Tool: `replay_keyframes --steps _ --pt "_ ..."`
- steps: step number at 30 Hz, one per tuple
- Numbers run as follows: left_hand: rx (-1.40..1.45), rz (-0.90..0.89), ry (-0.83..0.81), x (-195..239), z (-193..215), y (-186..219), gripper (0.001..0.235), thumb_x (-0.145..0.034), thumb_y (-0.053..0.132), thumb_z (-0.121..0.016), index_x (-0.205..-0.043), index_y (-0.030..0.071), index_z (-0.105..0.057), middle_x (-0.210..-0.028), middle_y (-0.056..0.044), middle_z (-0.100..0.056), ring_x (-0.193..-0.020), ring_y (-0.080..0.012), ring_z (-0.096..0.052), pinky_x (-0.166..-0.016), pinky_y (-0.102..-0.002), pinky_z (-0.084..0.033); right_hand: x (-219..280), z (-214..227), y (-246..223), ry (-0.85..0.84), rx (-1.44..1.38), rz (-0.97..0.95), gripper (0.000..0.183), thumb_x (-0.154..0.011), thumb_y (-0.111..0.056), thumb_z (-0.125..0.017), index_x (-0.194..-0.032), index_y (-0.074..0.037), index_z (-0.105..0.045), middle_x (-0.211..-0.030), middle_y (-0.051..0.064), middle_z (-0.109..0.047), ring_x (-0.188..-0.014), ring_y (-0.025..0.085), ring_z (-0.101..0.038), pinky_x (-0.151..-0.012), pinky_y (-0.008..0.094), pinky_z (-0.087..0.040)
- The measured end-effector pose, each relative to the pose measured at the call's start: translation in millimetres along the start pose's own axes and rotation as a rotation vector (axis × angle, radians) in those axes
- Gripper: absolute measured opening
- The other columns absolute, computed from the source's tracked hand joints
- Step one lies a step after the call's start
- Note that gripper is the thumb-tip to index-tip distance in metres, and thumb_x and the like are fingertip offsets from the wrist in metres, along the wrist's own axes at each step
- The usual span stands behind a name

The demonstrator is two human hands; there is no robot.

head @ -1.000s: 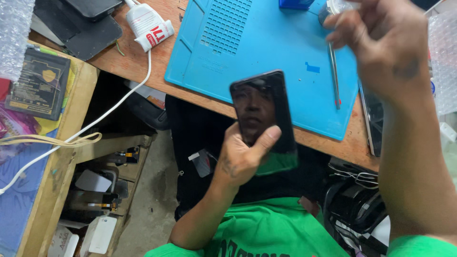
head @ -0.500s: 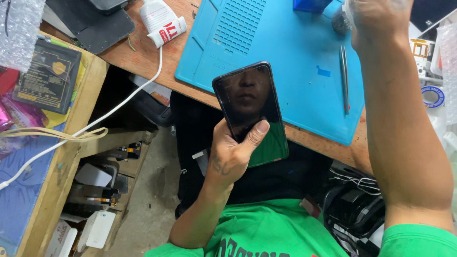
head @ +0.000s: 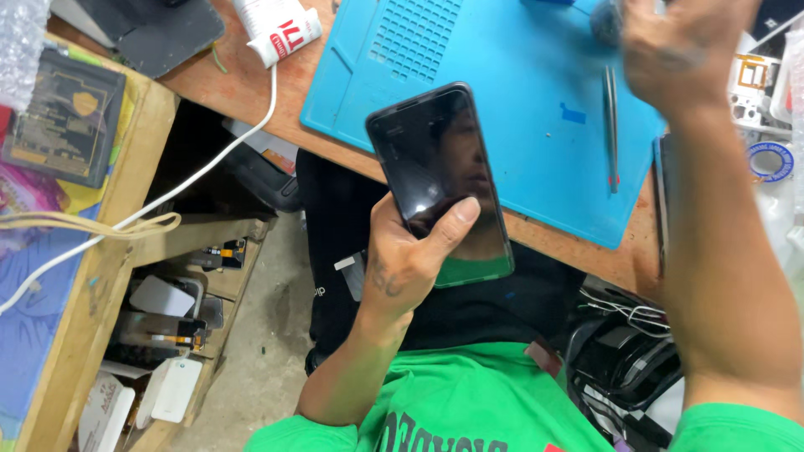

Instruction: The person removes a protective film from a smartphone screen, tests the touchscreen, and then disassembles a different smartphone to remove the battery and motherboard. The person handles multiple phones and internal components on a cluttered workbench.

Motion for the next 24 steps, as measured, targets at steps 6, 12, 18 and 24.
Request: replay_keyframes --steps 6,12,18,24 --pt "0.102 0.024 -0.051 0 1 -11 0.022 -0.096 0.018 -0.075 -0.107 -0.001 -0.072 -0.093 0.000 -0.071 -0.083 -0.0054 -0.061 -0.077 -0.023 -0.051 -1 108 -34 -0.406 -0.733 -0.096 0.011 -0.102 -0.009 -0.061 -0.109 -0.001 -0.062 -0.106 0.009 -0.067 -0.099 0.024 -0.063 -0.085 0.038 -0.044" --pt "0.167 0.040 -0.069 3 -3 -19 0.022 -0.103 0.019 -0.070 -0.106 -0.002 -0.071 -0.089 -0.001 -0.067 -0.085 -0.0080 -0.057 -0.079 -0.025 -0.047 -13 140 -78 -0.740 -0.954 0.183 0.012 -0.092 -0.022 -0.072 -0.094 -0.011 -0.068 -0.086 -0.002 -0.070 -0.087 0.016 -0.063 -0.087 0.036 -0.044" --pt "0.237 0.066 -0.115 9 -7 -12 0.028 -0.107 0.024 -0.061 -0.115 -0.001 -0.071 -0.103 -0.003 -0.071 -0.096 -0.0088 -0.062 -0.089 -0.026 -0.050 -14 137 -91 -0.985 -0.941 0.179 0.015 -0.091 -0.029 -0.072 -0.087 -0.014 -0.070 -0.077 -0.003 -0.065 -0.078 0.017 -0.055 -0.083 0.036 -0.044" --pt "0.083 0.051 -0.160 10 -14 -2 0.031 -0.101 0.024 -0.069 -0.117 -0.002 -0.070 -0.103 -0.004 -0.072 -0.095 -0.0086 -0.064 -0.087 -0.026 -0.054 -16 137 -97 -0.993 -0.885 0.198 0.017 -0.087 -0.031 -0.071 -0.085 -0.014 -0.071 -0.071 -0.002 -0.062 -0.073 0.016 -0.055 -0.082 0.037 -0.041"
Point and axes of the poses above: each hand's wrist, its own x-axis away from the middle knuckle, its own z-axis out of the back of the hand, y = z × x, the point moved 3 cm from there along -x, towards the middle knuckle
